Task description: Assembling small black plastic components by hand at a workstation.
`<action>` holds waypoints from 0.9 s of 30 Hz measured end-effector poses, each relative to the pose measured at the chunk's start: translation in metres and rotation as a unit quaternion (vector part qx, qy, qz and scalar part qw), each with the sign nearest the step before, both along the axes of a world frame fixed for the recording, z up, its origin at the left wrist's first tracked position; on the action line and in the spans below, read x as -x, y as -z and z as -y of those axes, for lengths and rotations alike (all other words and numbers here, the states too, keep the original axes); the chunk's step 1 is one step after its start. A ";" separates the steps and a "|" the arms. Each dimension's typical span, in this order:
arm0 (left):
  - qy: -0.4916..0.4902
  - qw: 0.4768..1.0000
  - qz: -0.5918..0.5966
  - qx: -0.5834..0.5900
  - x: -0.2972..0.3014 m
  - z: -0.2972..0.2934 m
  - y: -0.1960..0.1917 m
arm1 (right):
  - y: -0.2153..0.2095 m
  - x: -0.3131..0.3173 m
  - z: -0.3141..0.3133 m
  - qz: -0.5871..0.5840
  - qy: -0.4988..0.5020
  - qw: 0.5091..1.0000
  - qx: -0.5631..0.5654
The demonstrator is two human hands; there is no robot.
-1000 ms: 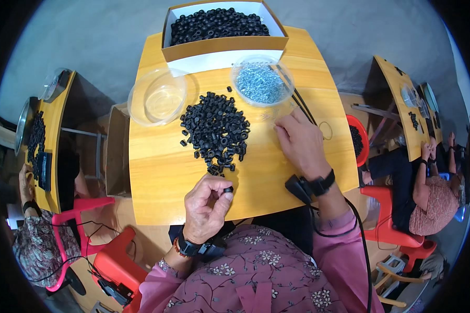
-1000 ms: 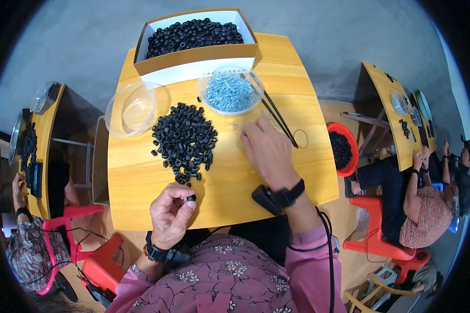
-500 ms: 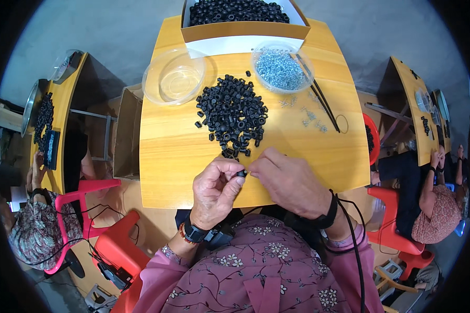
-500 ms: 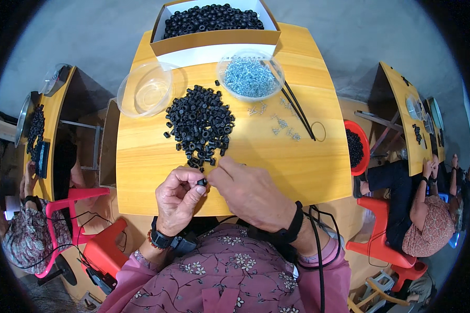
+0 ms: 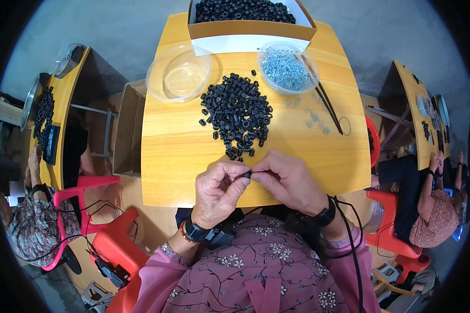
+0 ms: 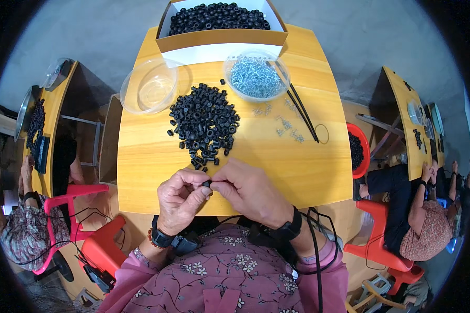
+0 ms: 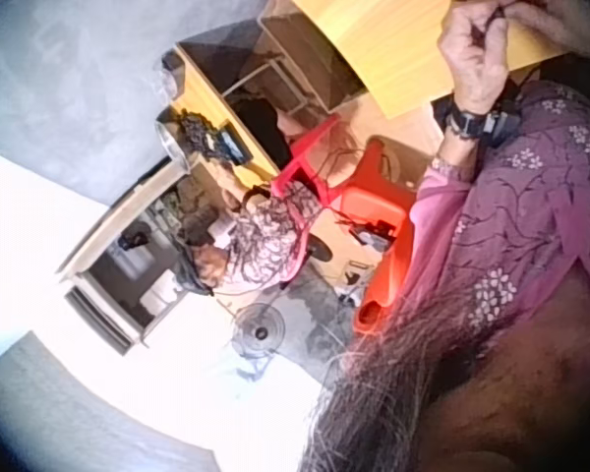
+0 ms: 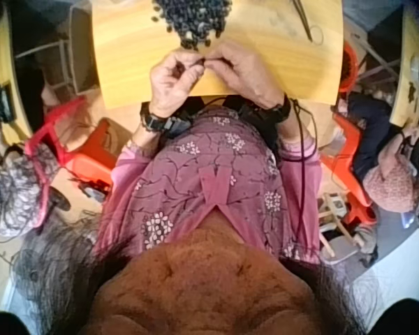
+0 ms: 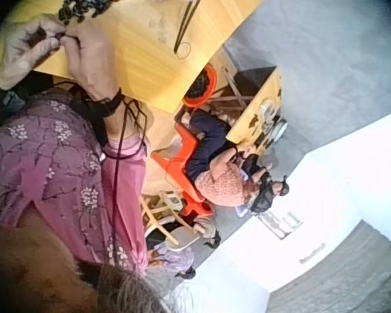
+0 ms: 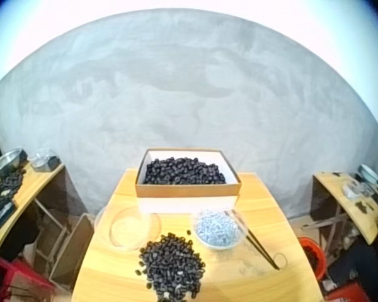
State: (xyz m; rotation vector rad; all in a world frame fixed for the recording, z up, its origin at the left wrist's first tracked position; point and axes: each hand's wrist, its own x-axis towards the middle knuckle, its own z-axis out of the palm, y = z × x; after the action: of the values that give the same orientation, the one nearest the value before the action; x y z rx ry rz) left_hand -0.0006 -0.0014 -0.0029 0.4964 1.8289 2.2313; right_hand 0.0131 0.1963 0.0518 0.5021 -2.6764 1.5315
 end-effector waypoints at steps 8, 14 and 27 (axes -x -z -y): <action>-0.009 0.996 0.062 -0.060 0.001 0.002 0.000 | 0.004 -0.007 0.010 -0.016 0.031 0.997 0.064; -0.011 0.995 0.068 -0.071 -0.001 0.002 0.000 | 0.000 -0.011 0.015 -0.072 0.006 0.997 -0.037; -0.055 0.994 0.066 -0.069 -0.001 0.001 0.003 | 0.021 0.014 0.011 -0.087 0.121 0.979 -0.135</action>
State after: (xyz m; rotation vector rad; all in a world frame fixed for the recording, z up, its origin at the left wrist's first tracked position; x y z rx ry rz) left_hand 0.0000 -0.0019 -0.0057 0.2681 1.6834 2.4114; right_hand -0.0009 0.1856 0.0312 0.2849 -2.6985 1.0200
